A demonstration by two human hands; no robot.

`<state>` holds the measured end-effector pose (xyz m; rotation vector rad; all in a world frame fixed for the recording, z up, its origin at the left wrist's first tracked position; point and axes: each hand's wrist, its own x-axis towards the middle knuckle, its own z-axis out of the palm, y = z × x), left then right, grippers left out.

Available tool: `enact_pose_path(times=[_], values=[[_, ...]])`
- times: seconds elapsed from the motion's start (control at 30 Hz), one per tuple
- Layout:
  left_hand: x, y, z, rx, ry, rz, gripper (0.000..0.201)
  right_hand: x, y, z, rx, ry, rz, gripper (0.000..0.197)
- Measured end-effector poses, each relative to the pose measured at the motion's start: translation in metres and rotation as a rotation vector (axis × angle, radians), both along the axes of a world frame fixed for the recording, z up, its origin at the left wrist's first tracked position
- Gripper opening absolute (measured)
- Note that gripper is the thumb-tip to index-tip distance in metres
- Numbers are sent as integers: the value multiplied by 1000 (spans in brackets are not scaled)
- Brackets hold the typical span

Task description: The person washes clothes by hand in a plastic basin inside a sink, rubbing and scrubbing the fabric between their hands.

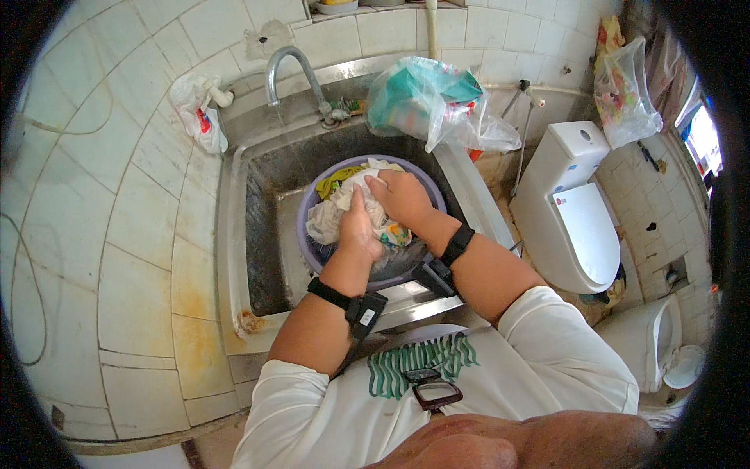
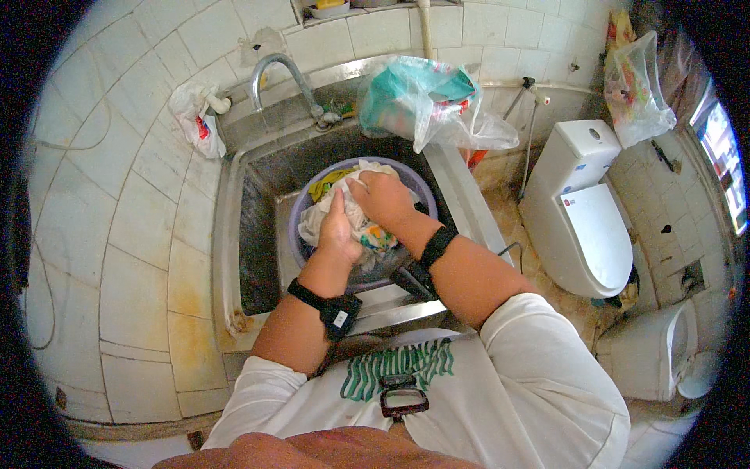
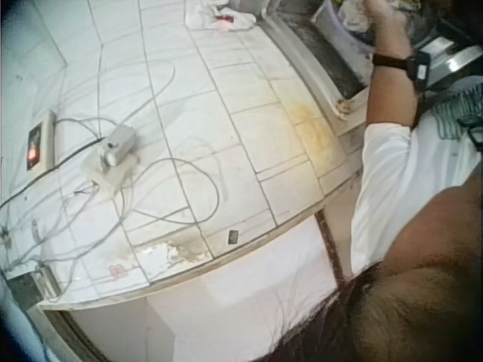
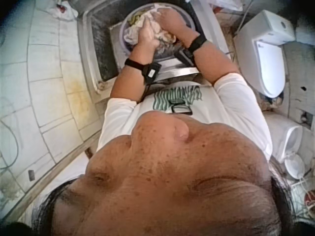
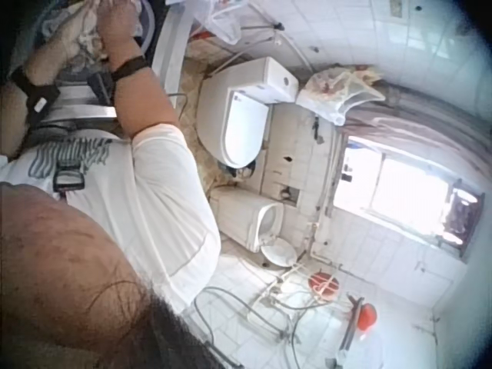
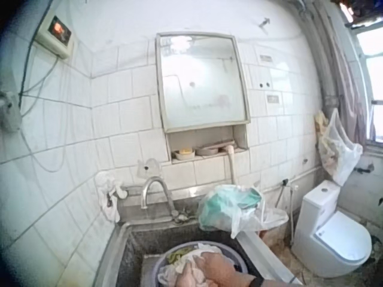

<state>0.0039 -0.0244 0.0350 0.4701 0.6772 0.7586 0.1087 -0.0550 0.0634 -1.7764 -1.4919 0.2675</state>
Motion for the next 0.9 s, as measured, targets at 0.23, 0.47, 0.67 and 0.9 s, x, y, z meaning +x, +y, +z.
enact_pose_path(times=[0.23,0.47,0.67,0.9], values=[[-1,-3,8,174,21,65,41,9,5,-8,154,315,-105,37],[-3,4,11,295,171,423,30,18,16,-27,95,535,51,45],[-8,19,-8,354,108,459,25,-13,-7,2,2,175,171,48],[-2,2,3,112,125,313,34,-19,-5,-6,-18,-9,83,38]])
